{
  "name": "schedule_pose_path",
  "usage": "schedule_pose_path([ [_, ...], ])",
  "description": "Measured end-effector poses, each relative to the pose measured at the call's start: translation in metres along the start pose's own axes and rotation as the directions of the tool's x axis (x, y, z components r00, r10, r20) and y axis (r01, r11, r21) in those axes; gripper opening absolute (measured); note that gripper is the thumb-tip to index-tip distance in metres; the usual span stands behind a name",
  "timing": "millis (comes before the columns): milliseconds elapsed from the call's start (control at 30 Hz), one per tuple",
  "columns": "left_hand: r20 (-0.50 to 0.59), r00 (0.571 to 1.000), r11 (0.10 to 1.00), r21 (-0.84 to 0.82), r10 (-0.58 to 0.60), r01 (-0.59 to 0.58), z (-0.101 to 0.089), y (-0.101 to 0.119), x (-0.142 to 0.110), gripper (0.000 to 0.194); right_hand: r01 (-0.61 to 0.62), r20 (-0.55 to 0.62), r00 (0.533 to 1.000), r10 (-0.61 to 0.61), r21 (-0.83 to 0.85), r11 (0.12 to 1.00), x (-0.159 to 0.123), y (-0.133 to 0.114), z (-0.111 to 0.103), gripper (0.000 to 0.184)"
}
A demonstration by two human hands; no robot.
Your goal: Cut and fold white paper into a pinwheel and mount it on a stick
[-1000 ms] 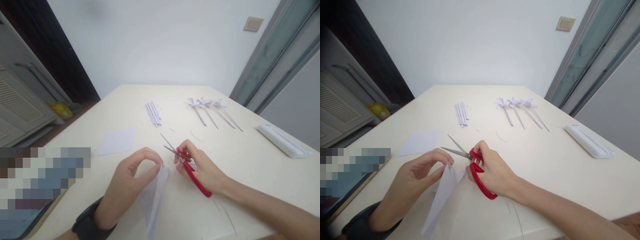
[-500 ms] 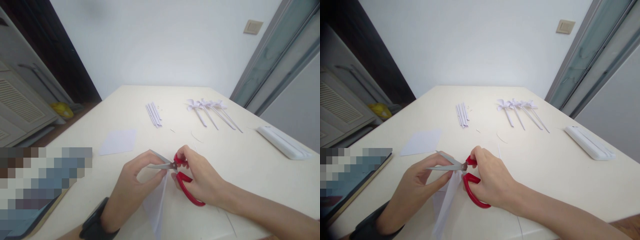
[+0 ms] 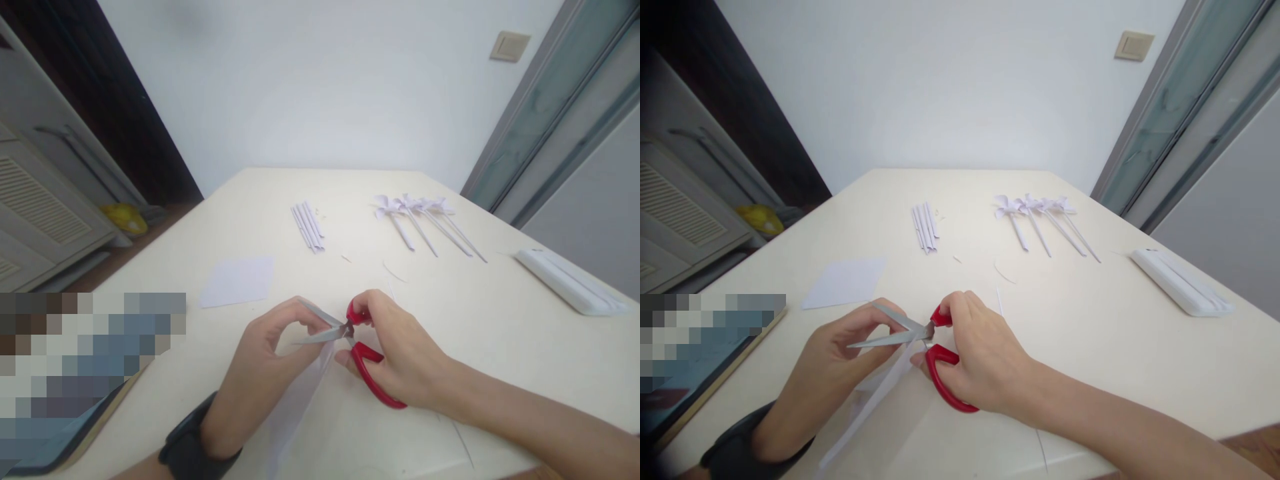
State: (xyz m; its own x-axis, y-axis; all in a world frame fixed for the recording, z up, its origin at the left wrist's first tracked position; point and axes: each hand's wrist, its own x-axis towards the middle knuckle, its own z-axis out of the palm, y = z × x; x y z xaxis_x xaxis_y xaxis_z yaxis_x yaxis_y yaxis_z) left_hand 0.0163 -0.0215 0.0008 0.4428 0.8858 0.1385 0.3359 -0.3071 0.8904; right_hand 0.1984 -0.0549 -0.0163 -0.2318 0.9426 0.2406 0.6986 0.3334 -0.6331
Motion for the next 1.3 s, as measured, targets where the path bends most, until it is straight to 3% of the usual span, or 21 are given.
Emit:
schedule_pose_path([
  [333,-0.065,0.997,0.994,-0.098,0.035,-0.042,-0.0005,-0.0068,-0.0041,0.007,0.002,-0.014,1.0,-0.002,-0.023,1.0,0.0003,-0.0012,-0.0004,0.027],
  [900,0.001,1.0,0.996,-0.091,0.021,-0.021,-0.001,-0.002,-0.001,0.006,-0.037,0.033,0.999,0.035,0.055,0.998,-0.0007,-0.0007,0.0025,0.028],
  [1300,-0.001,0.995,0.994,-0.056,0.098,-0.098,-0.0013,-0.0034,-0.0014,0.014,-0.026,0.03,0.999,0.025,0.042,0.999,-0.0012,-0.0031,0.0017,0.027],
])
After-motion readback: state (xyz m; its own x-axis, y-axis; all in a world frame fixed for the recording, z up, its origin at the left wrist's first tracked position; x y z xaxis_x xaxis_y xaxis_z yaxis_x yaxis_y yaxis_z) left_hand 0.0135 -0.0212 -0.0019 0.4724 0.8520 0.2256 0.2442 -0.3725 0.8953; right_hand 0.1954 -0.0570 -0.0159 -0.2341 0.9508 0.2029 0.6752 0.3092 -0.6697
